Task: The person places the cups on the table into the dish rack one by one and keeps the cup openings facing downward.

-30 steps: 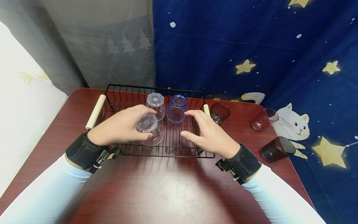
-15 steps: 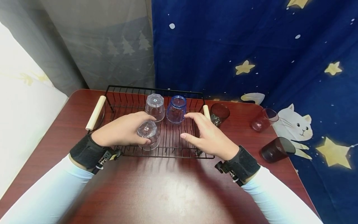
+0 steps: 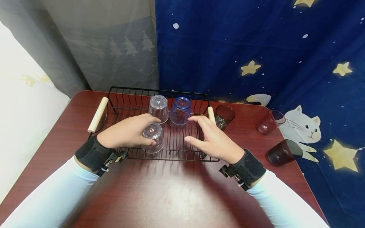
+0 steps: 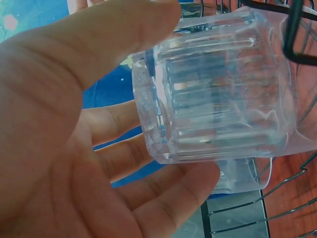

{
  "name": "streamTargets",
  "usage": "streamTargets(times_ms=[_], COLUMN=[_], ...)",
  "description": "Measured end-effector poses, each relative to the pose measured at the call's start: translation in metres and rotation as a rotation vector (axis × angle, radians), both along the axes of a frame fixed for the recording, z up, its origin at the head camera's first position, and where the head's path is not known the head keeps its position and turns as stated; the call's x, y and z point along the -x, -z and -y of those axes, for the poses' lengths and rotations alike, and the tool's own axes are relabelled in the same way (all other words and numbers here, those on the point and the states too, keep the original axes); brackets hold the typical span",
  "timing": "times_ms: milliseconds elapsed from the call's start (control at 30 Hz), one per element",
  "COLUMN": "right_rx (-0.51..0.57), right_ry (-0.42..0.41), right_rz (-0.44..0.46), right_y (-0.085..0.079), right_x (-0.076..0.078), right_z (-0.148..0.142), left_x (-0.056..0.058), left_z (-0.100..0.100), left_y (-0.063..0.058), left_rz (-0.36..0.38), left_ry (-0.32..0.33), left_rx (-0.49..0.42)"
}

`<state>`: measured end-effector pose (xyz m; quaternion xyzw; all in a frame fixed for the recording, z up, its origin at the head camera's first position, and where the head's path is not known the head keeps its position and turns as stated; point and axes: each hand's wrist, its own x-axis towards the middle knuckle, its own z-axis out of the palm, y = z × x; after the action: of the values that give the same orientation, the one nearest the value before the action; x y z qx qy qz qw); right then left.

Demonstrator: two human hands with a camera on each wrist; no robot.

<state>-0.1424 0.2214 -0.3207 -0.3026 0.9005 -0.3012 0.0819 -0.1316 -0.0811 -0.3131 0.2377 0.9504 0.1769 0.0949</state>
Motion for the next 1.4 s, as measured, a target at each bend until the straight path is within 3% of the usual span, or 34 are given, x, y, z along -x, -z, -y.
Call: streamTargets(times_ms=[267,533,633,733,833,933,1067,1167,1267,1400], right_rx=[-0.011,-0.014,-0.016,-0.036,-0.056,-0.053,-0.045,-0.065,-0.12,-0.245], right_ry=[0.004,0.047,0.055,0.06,0.069,0.074,0.1,0.148,0.205,0.268], right_rz=[-0.016,-0.055,-0.153,-0.319,-0.475,-0.557,-0.56,-0.498,-0.43,-0.414], right_y=[0.0,-0.005,-0.008,-0.01,-0.013,-0.014,-0.012,-0.011,-0.006,0.006], right_x=[-0.002,0.001,0.006,0.013,0.017,0.022,0.032,0.043,0.057,0.077], right_z=[0.0,-0.003,-0.005,-0.008,-0.01,-0.013,-0.019,-0.027,-0.039,-0.059], left_x=[0.001,-0.003,-0.005,-0.008,-0.01,-0.011,-0.011,-0.013,-0.015,-0.016], left_z=[-0.001,0.003,0.006,0.009,0.012,0.014,0.016,0.018,0.019,0.019], left_y=[0.001,-0.007,-0.011,-0.013,-0.012,-0.011,-0.009,-0.009,-0.011,-0.01], left_rz=[-0.004,-0.057,-0.114,-0.193,-0.242,-0.262,-0.291,-0.298,-0.305,-0.31], left_ry=[0.003,-0.008,-0.017,-0.025,-0.037,-0.047,-0.059,-0.078,-0.101,-0.117], left_rx=[-0.022,-0.116,-0.181,-0.229,-0.235,-0.229,-0.236,-0.246,-0.232,-0.191])
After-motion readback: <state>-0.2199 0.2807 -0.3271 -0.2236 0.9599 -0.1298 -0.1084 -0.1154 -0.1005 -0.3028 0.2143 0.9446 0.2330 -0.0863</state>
